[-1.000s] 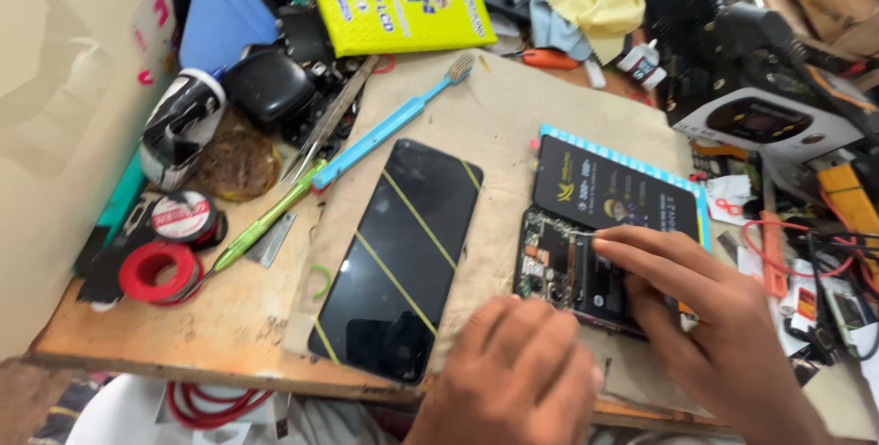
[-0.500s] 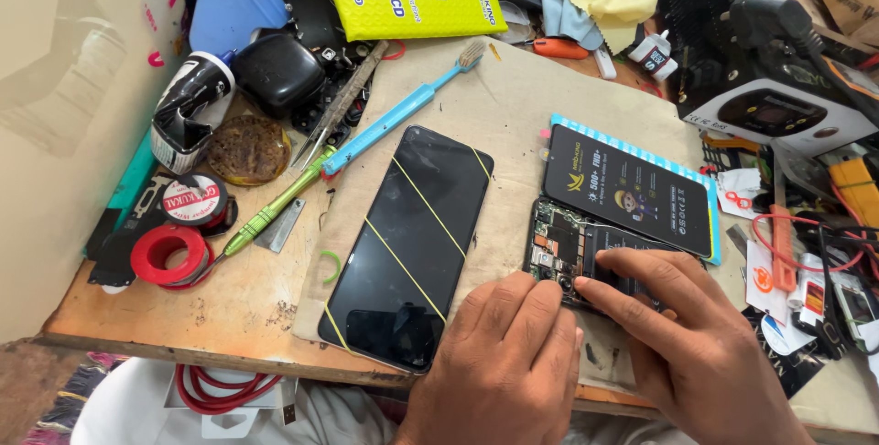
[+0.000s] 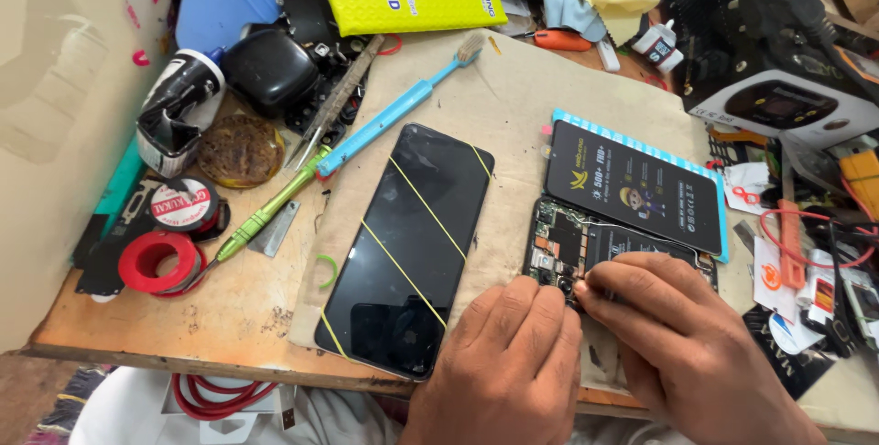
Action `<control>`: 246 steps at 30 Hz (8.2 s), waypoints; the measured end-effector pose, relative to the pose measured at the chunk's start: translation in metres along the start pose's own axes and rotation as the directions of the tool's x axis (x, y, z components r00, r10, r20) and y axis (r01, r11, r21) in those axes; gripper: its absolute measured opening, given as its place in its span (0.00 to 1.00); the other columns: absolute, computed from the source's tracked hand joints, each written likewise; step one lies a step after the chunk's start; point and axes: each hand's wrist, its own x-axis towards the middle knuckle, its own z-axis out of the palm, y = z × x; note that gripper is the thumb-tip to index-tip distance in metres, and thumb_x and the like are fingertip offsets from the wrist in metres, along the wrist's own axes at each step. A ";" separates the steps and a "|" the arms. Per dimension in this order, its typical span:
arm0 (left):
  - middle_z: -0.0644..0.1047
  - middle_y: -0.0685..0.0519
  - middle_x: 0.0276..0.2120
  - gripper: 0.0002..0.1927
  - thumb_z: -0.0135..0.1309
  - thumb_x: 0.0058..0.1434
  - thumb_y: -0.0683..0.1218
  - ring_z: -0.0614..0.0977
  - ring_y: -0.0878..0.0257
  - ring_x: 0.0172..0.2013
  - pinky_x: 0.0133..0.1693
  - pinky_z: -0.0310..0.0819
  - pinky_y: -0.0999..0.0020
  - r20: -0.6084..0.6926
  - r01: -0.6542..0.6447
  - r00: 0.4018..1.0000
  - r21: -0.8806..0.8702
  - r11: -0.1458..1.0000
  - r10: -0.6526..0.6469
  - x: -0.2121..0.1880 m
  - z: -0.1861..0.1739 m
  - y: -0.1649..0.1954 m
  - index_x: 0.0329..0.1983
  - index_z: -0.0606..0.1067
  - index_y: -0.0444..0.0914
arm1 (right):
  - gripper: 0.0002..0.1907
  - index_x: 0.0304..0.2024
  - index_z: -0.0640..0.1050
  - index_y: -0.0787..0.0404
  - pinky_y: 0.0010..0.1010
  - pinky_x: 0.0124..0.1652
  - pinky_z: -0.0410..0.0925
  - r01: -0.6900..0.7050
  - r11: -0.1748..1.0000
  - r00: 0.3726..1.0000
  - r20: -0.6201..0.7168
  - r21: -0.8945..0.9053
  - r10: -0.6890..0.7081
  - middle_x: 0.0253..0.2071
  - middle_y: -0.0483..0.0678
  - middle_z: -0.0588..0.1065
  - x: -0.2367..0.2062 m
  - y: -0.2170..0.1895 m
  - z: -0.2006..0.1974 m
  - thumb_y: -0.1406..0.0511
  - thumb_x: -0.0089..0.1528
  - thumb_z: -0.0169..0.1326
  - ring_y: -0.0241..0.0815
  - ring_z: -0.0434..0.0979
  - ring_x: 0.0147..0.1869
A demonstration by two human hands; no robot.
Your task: The person tests a replacement LCD screen on a disassembled smartphone at a repair workbench. They operate a second phone, connect the new display's flex cable to the phone's motherboard, press the connector into place, and check the new screen while the phone body lies open with its battery exposed.
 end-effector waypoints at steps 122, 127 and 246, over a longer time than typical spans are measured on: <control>0.78 0.46 0.53 0.15 0.62 0.58 0.51 0.76 0.49 0.59 0.61 0.67 0.53 0.616 -0.291 0.683 -0.263 0.920 0.392 0.106 -0.035 -0.057 0.43 0.80 0.36 | 0.26 0.48 0.79 0.59 0.40 0.57 0.67 -0.404 0.905 0.900 -0.119 0.137 0.420 0.65 0.48 0.74 -0.083 0.039 -0.007 0.53 0.52 0.68 0.50 0.73 0.63; 0.79 0.46 0.48 0.14 0.63 0.60 0.51 0.78 0.49 0.58 0.60 0.71 0.54 0.613 -0.277 0.658 -0.343 0.898 0.437 0.108 -0.029 -0.066 0.41 0.80 0.36 | 0.26 0.47 0.79 0.59 0.39 0.58 0.67 -0.312 0.947 0.930 -0.178 0.081 0.322 0.66 0.49 0.73 -0.091 0.046 0.000 0.52 0.53 0.66 0.51 0.72 0.65; 0.75 0.50 0.36 0.13 0.62 0.58 0.52 0.80 0.52 0.50 0.54 0.72 0.53 0.595 -0.263 0.620 -0.456 0.850 0.511 0.109 -0.017 -0.079 0.35 0.76 0.38 | 0.54 0.57 0.77 0.60 0.39 0.53 0.67 -0.770 0.634 0.602 -0.414 -0.072 0.683 0.45 0.49 0.76 -0.043 -0.009 0.031 0.42 0.33 0.74 0.39 0.77 0.44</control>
